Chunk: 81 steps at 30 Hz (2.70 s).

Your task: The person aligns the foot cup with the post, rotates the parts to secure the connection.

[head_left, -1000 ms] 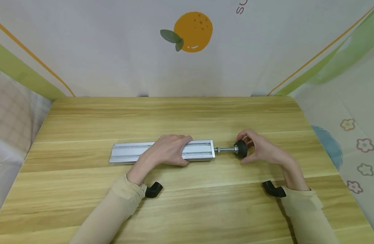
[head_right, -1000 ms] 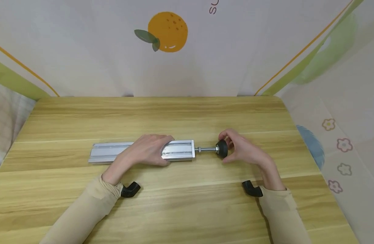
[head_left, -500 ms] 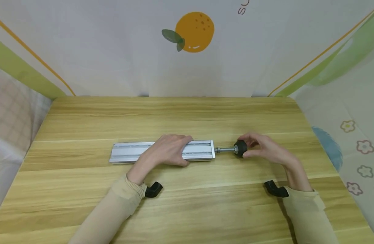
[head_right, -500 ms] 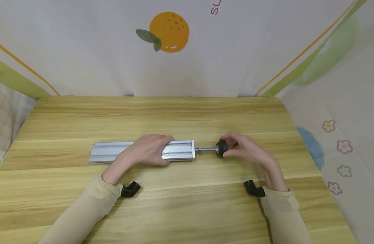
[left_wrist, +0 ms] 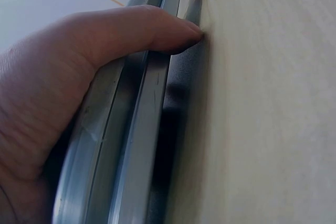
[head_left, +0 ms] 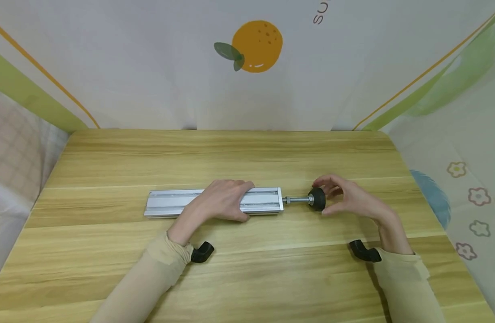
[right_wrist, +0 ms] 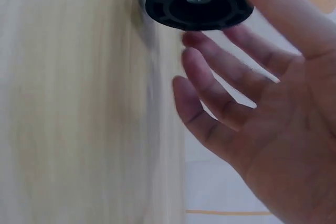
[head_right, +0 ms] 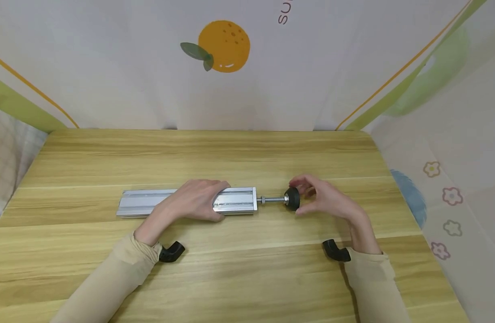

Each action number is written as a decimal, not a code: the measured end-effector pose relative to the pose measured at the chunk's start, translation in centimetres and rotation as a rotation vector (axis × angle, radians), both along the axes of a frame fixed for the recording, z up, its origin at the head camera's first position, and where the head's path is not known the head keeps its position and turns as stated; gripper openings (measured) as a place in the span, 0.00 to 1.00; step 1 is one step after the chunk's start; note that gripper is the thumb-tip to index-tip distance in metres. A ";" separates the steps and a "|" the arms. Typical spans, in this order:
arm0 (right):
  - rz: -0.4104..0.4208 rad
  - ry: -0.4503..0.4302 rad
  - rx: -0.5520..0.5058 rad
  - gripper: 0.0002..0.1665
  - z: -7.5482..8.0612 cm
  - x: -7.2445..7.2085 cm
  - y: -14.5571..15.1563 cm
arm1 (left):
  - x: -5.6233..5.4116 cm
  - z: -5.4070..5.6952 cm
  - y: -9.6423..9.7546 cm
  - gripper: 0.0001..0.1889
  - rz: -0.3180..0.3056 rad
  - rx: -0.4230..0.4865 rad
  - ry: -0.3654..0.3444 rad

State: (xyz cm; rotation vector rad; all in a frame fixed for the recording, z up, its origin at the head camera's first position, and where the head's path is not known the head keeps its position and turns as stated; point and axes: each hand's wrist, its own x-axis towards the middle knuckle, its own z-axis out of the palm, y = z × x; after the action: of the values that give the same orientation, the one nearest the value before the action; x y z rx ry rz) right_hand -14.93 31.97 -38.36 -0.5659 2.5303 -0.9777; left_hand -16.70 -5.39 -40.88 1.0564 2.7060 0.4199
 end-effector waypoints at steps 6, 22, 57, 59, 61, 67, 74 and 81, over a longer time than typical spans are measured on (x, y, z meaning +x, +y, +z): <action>-0.045 -0.029 -0.029 0.45 -0.5 -0.2 -0.7 | 0.0 0.1 -0.1 0.43 0.008 -0.009 -0.001; -0.014 0.043 0.031 0.29 -0.1 0.1 0.1 | 0.0 0.0 0.1 0.43 -0.001 -0.002 0.013; -0.062 0.091 0.018 0.43 -0.7 -0.3 -0.9 | -0.1 -0.1 0.0 0.42 0.004 0.003 0.008; -0.074 0.098 0.044 0.40 -0.4 -0.2 -0.8 | -0.1 -0.1 0.1 0.42 0.005 -0.003 0.005; -0.072 0.090 0.063 0.38 -0.3 -0.1 -0.6 | -0.1 -0.1 0.1 0.42 0.004 -0.009 0.006; -0.014 0.040 0.061 0.32 -0.1 0.0 0.1 | -0.1 -0.1 0.1 0.42 0.000 -0.010 0.009; 0.014 0.005 0.039 0.35 -0.3 0.0 0.3 | 0.0 -0.3 0.0 0.42 0.000 0.002 0.016; -0.002 0.011 -0.030 0.46 -0.5 -0.1 -0.4 | 0.1 -0.3 -0.1 0.41 0.000 0.013 0.025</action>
State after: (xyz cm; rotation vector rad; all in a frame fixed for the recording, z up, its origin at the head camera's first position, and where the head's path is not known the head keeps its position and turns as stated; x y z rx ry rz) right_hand -15.07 31.57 -38.86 -0.5786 2.5303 -1.0177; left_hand -16.64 -5.46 -41.14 1.0722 2.7290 0.4278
